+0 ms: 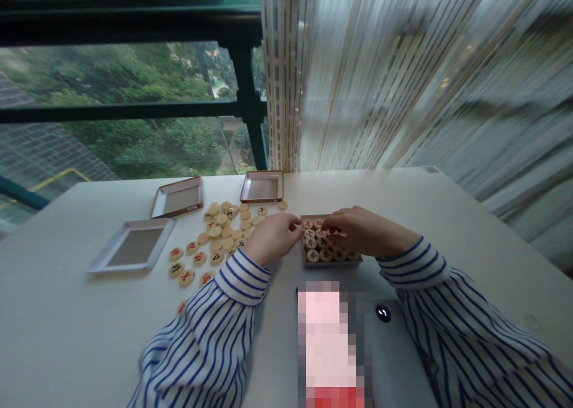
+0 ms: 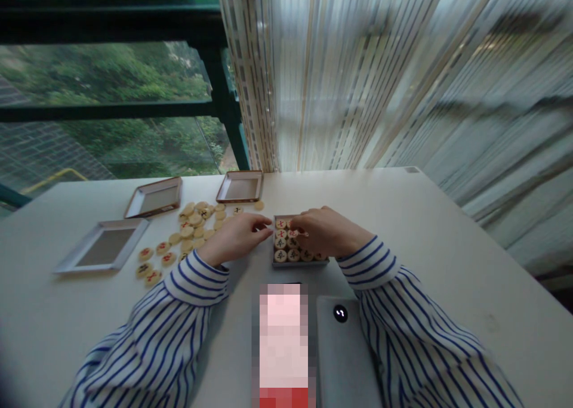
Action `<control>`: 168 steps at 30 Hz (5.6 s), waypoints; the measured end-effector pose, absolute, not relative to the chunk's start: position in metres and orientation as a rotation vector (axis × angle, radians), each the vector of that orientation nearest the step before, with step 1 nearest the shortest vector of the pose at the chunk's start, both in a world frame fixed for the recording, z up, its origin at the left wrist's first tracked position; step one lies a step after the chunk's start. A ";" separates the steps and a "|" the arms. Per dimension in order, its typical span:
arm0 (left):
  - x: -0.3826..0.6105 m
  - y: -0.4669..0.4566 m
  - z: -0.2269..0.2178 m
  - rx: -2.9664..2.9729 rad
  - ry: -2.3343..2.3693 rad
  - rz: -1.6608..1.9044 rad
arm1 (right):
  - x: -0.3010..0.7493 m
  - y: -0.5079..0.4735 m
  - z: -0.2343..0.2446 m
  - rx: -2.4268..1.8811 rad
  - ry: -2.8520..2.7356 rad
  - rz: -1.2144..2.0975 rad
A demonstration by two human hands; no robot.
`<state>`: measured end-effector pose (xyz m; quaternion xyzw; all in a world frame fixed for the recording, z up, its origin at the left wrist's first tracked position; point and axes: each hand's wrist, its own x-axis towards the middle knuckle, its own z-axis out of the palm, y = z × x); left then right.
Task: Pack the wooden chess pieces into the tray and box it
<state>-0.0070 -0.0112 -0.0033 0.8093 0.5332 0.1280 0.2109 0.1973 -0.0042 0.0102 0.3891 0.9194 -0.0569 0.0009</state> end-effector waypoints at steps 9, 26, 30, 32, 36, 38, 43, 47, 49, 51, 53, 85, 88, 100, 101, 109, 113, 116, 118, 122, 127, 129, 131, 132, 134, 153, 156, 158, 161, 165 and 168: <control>-0.023 -0.011 0.014 2.139 1.612 0.659 | 0.193 -0.012 0.027 1.483 3.050 0.104; -0.047 -0.038 0.059 2.080 1.567 1.065 | 0.177 -0.032 0.039 1.461 3.305 0.044; -0.052 -0.046 0.058 2.037 1.574 1.091 | 0.175 -0.034 0.040 1.441 3.318 0.062; -0.057 -0.051 0.054 2.010 1.608 1.098 | 0.174 -0.035 0.040 1.427 3.320 0.063; -0.069 -0.067 0.044 1.934 1.707 1.151 | 0.172 -0.037 0.040 1.380 3.333 0.051; -0.075 -0.078 0.038 1.905 1.764 1.179 | 0.170 -0.038 0.039 1.368 3.346 0.048; -0.085 -0.104 0.017 1.877 1.883 1.158 | 0.167 -0.043 0.039 1.337 3.358 0.027; -0.089 -0.122 -0.005 1.891 1.930 1.121 | 0.163 -0.048 0.039 1.329 3.362 0.017; -0.090 -0.128 -0.016 1.899 1.965 1.067 | 0.160 -0.050 0.038 1.336 3.369 0.009; -0.089 -0.133 -0.027 1.937 2.009 1.027 | 0.156 -0.052 0.037 1.335 3.374 0.000; -0.088 -0.136 -0.038 1.981 2.056 1.007 | 0.151 -0.054 0.035 1.330 3.361 -0.011; -0.078 -0.130 -0.075 2.149 2.249 0.955 | 0.087 -0.066 -0.014 1.052 3.191 -0.165; -0.078 -0.129 -0.077 2.162 2.236 0.978 | 0.087 -0.066 -0.015 1.058 3.201 -0.180; -0.077 -0.129 -0.076 2.273 2.099 1.250 | 0.094 -0.060 -0.007 1.145 3.211 -0.207; -0.077 -0.128 -0.075 2.276 2.090 1.267 | 0.096 -0.060 -0.005 1.149 3.222 -0.208; -0.073 -0.128 -0.059 2.257 2.023 1.241 | 0.111 -0.057 0.012 1.198 3.315 -0.170; -0.071 -0.127 -0.053 2.224 2.032 1.238 | 0.119 -0.056 0.022 1.296 3.309 -0.097; -0.069 -0.125 -0.048 2.205 2.017 1.250 | 0.126 -0.055 0.028 1.343 3.300 -0.093; -0.066 -0.122 -0.045 2.204 1.994 1.268 | 0.132 -0.054 0.030 1.362 3.293 -0.123; -0.058 -0.116 -0.036 2.209 1.939 1.284 | 0.143 -0.051 0.031 1.435 3.268 -0.113; -0.048 -0.107 -0.024 2.214 1.862 1.316 | 0.156 -0.050 0.036 1.488 3.254 -0.104; -0.044 -0.103 -0.020 2.213 1.842 1.314 | 0.160 -0.050 0.038 1.505 3.237 -0.114; -0.040 -0.099 -0.016 2.213 1.831 1.324 | 0.164 -0.050 0.040 1.515 3.222 -0.120; -0.038 -0.097 -0.015 2.216 1.825 1.331 | 0.166 -0.050 0.041 1.521 3.217 -0.120; -0.034 -0.094 -0.011 2.223 1.813 1.344 | 0.169 -0.049 0.042 1.531 3.216 -0.112; 0.002 -0.062 0.014 2.204 1.668 1.314 | 0.199 -0.038 0.044 1.621 3.197 -0.134; 0.005 -0.057 0.017 2.215 1.639 1.295 | 0.201 -0.036 0.045 1.643 3.193 -0.157; 0.007 -0.054 0.019 2.230 1.628 1.275 | 0.201 -0.036 0.045 1.660 3.184 -0.171; 0.010 -0.048 0.021 2.248 1.626 1.257 | 0.201 -0.035 0.046 1.668 3.190 -0.178; 0.014 -0.039 0.023 2.285 1.611 1.216 | 0.203 -0.033 0.045 1.666 3.202 -0.191; 0.016 -0.032 0.024 2.306 1.569 1.198 | 0.206 -0.031 0.043 1.710 3.206 -0.210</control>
